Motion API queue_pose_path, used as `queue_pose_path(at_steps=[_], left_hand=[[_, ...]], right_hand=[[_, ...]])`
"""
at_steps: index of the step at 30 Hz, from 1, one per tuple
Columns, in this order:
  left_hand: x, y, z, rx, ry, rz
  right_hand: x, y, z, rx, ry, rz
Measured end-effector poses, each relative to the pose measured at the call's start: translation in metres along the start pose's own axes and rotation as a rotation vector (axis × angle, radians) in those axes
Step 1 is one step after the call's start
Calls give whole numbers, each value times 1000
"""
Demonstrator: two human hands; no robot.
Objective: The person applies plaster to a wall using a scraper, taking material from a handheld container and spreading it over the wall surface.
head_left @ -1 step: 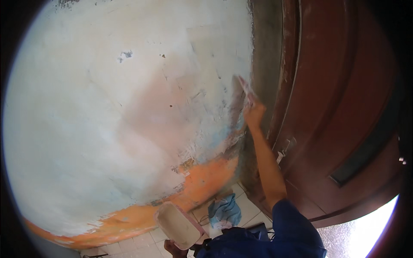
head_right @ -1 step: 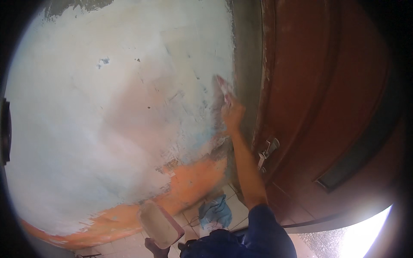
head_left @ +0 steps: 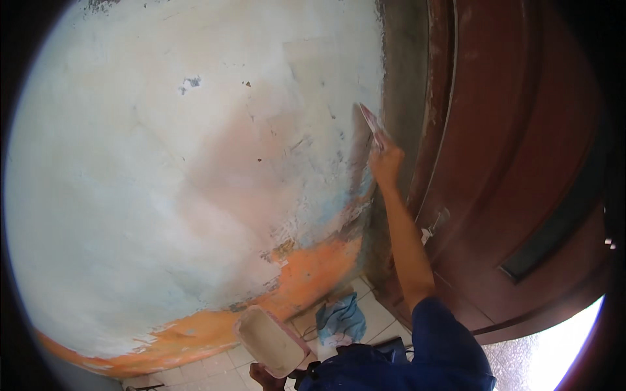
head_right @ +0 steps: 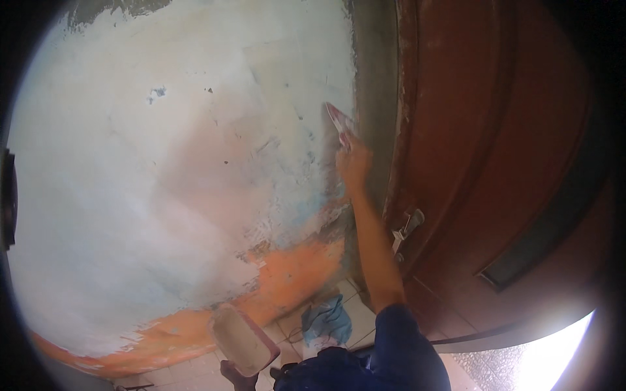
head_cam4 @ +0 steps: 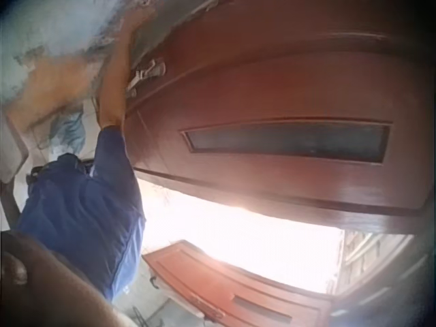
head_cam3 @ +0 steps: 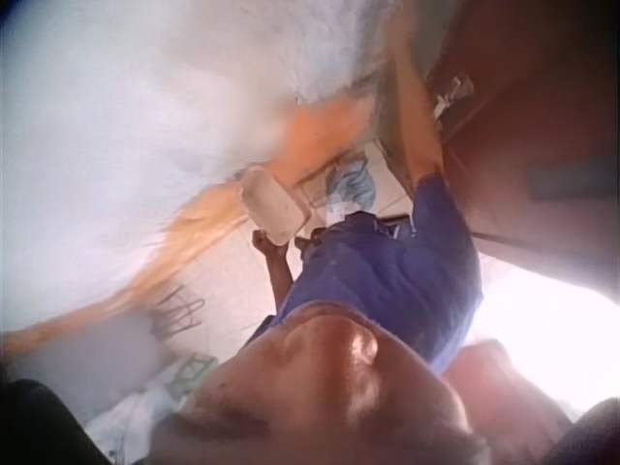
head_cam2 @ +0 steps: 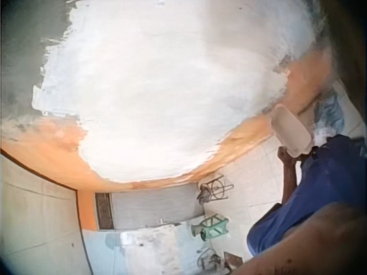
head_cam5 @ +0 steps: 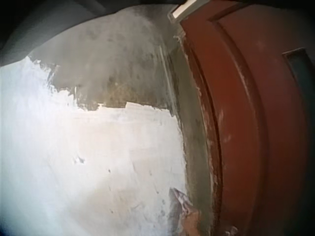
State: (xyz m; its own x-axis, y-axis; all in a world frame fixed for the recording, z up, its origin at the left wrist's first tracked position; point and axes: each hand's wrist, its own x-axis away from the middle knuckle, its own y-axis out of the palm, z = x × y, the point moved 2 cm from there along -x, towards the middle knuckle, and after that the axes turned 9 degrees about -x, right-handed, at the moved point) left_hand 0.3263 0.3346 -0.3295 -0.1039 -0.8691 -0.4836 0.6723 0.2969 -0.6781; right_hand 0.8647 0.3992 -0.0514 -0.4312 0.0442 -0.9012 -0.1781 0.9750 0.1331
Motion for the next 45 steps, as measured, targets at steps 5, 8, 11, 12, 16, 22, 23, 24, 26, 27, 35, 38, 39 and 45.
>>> queue_pose_path(at_steps=[5,8,11,12,16,22,23,24,26,27,35,38,39,45], left_hand=[[32,25,-41,1383,-1102,-57],[26,31,-35,1258,-832,-109],[5,13,-6,1220,-705,-176],[-7,2,15,1292,-748,-207],[-20,-9,37,1527,-801,-244],[18,13,-35,940,-615,-139],[37,22,-70,1115,-749,-158],[48,30,-88,1298,-880,-187],[12,-1,-15,542,-298,-60],[5,-11,0,521,-287,-29],[-11,-8,-28,564,-252,7],[-7,-7,-28,364,-145,4],[0,2,-47,456,-221,-29],[11,-5,-36,1423,-1067,-84]], right_hand=[[21,38,2,307,91,-324],[99,34,27,247,-7,-429],[152,11,25,82,122,-518],[154,11,22,3,132,-489],[96,3,23,3,123,-122],[24,41,27,-134,474,-154],[41,59,14,5,255,-188],[69,72,0,151,31,-214],[128,63,8,119,8,-255],[158,63,10,82,12,-317],[119,-3,-12,-144,268,-254],[42,-4,7,155,122,58],[7,-1,8,71,59,133],[-120,7,-20,-40,-107,190]])
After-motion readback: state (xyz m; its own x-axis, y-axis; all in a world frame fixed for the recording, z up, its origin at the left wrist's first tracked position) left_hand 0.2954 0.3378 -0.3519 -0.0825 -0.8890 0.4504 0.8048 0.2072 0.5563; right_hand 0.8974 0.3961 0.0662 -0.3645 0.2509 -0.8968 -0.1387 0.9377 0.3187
